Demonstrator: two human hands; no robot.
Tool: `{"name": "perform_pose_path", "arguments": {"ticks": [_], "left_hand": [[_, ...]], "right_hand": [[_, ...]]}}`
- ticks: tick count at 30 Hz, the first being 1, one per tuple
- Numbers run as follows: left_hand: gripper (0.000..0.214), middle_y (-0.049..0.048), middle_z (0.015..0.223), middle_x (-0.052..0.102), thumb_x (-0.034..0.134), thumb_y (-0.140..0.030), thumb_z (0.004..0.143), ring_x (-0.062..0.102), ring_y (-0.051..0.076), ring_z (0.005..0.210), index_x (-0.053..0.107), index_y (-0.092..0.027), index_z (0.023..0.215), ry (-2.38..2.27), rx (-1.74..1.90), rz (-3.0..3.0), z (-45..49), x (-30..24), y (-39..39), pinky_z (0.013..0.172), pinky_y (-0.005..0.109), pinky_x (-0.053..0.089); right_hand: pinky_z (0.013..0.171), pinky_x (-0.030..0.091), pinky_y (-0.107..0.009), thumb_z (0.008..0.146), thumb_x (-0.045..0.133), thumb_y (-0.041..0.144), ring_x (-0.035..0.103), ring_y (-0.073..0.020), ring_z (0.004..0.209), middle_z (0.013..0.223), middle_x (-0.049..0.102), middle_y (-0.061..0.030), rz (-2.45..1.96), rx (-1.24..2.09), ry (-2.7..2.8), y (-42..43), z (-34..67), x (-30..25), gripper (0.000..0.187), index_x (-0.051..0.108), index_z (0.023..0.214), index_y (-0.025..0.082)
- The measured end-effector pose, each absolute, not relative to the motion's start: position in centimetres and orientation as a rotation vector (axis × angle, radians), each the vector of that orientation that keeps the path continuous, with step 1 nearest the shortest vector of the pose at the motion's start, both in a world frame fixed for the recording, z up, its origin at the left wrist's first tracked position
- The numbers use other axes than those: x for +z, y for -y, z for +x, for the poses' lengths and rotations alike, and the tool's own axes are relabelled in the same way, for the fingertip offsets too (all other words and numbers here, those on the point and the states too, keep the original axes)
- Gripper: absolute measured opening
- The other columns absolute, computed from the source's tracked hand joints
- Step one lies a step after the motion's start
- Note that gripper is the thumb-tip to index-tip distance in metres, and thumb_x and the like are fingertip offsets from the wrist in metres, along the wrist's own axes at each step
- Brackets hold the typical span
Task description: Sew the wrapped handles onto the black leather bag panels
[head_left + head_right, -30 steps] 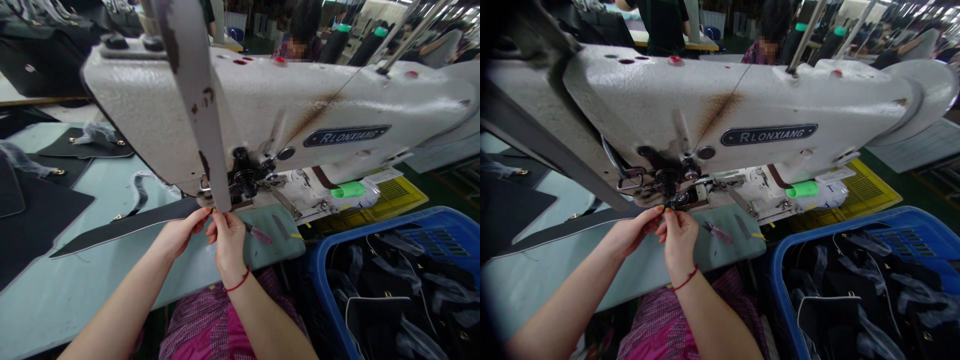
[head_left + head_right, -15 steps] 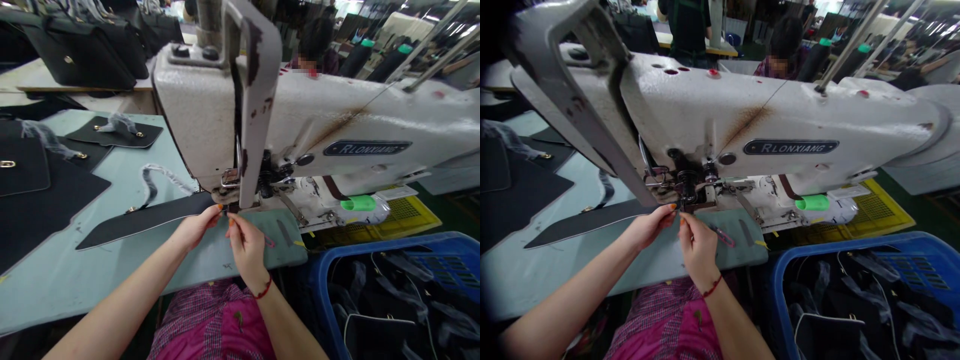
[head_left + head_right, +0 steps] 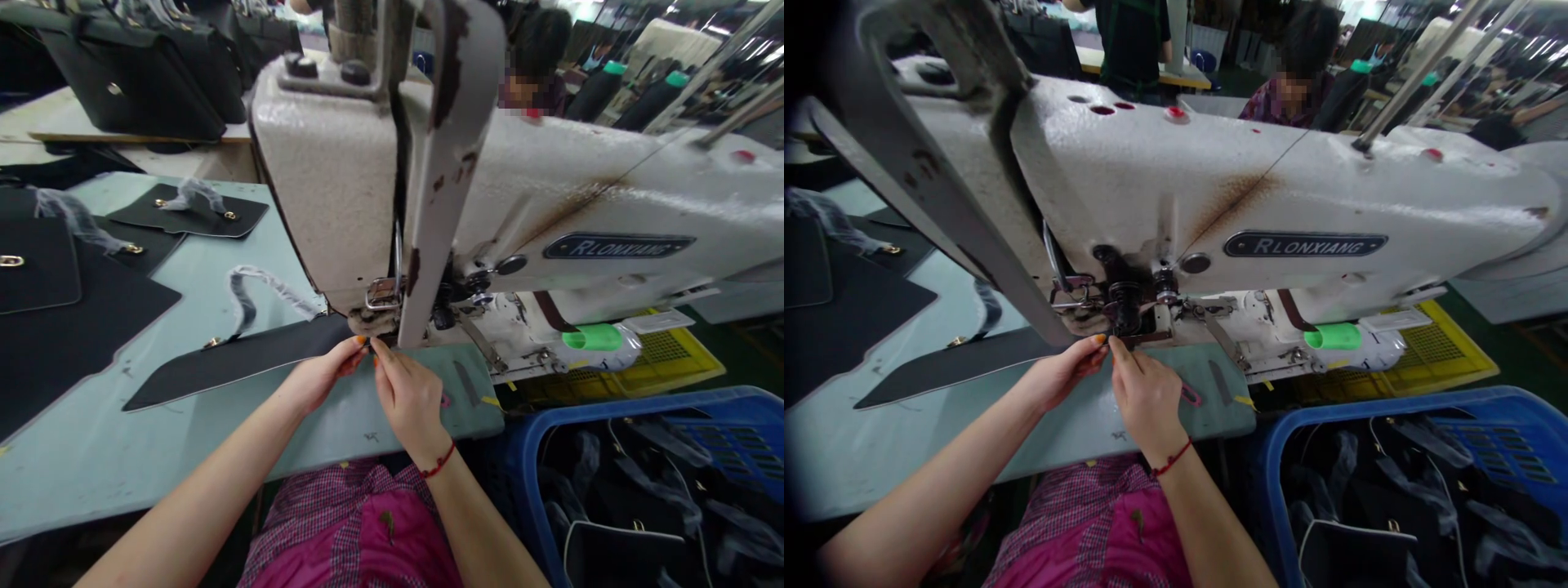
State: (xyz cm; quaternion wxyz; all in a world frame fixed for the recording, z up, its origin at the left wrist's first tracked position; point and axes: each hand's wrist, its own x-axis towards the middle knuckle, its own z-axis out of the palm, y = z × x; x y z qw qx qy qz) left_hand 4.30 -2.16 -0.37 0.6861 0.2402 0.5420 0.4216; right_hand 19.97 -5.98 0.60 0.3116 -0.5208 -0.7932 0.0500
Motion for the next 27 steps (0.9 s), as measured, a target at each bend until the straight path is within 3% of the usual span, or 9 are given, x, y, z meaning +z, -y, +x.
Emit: {"name": "perform_pose_path", "arguments": {"ticks": [14, 27], "left_hand": [[0.030, 0.0018, 0.062, 0.067, 0.082, -0.040, 0.048, 0.056, 0.011, 0.059, 0.068, -0.015, 0.057, -1.250, 0.955, 0.532, 4.3, 0.3, 1.2, 0.057, 0.021, 0.041], [0.027, 0.0028, 0.062, 0.066, 0.077, -0.037, 0.055, 0.055, 0.013, 0.058, 0.068, -0.013, 0.065, -1.257, 1.050, 0.532, 4.7, -0.3, 0.8, 0.055, 0.024, 0.039]], "right_hand": [[0.069, 0.049, -0.024, 0.100, 0.041, 0.023, 0.068, -0.0160, 0.078, 0.091, 0.073, -0.0072, -1.438, 0.231, 2.114, 6.3, 19.8, 0.2, 0.040, 0.054, 0.137, 0.017], [0.067, 0.047, -0.026, 0.100, 0.041, 0.022, 0.067, -0.0165, 0.073, 0.085, 0.072, -0.0076, -1.370, 0.354, 2.147, 8.5, 19.7, -1.4, 0.038, 0.060, 0.131, 0.014]]}}
